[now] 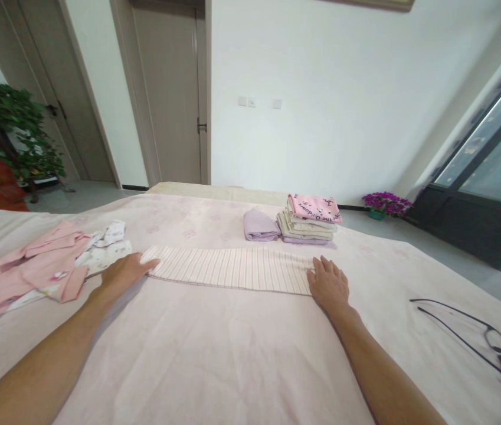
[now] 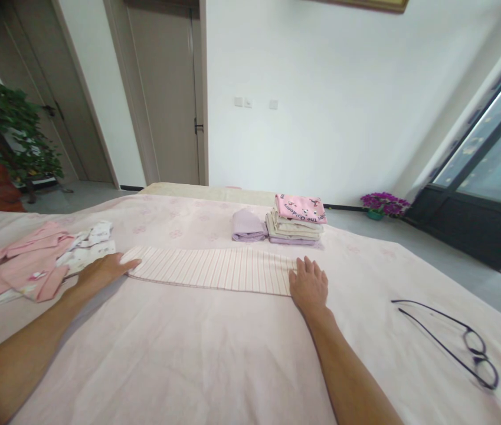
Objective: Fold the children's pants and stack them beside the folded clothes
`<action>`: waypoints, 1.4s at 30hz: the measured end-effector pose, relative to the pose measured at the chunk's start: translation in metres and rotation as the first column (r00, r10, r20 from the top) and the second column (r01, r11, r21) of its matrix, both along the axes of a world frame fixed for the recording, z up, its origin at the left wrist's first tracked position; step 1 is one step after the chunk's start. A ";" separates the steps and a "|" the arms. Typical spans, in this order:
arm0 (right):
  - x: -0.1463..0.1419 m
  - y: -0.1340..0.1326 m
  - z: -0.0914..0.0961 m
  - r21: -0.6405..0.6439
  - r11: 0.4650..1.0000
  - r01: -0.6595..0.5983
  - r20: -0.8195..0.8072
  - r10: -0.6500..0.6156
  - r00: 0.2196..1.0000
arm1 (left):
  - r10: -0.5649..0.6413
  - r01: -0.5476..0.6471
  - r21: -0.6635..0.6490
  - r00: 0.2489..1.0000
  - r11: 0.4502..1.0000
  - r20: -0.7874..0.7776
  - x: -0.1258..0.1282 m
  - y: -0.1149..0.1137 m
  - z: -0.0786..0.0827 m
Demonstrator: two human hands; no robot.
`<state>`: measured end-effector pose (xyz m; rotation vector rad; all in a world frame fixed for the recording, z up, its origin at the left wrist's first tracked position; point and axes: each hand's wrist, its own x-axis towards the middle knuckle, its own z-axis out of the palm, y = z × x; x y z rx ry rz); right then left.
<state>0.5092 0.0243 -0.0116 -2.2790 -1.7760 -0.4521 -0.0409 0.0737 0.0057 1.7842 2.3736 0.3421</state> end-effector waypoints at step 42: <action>-0.091 -0.032 0.024 0.103 0.699 -0.708 -0.328 0.696 0.639 | -0.649 0.624 0.408 0.755 0.666 -0.096 0.218 -0.050 -0.001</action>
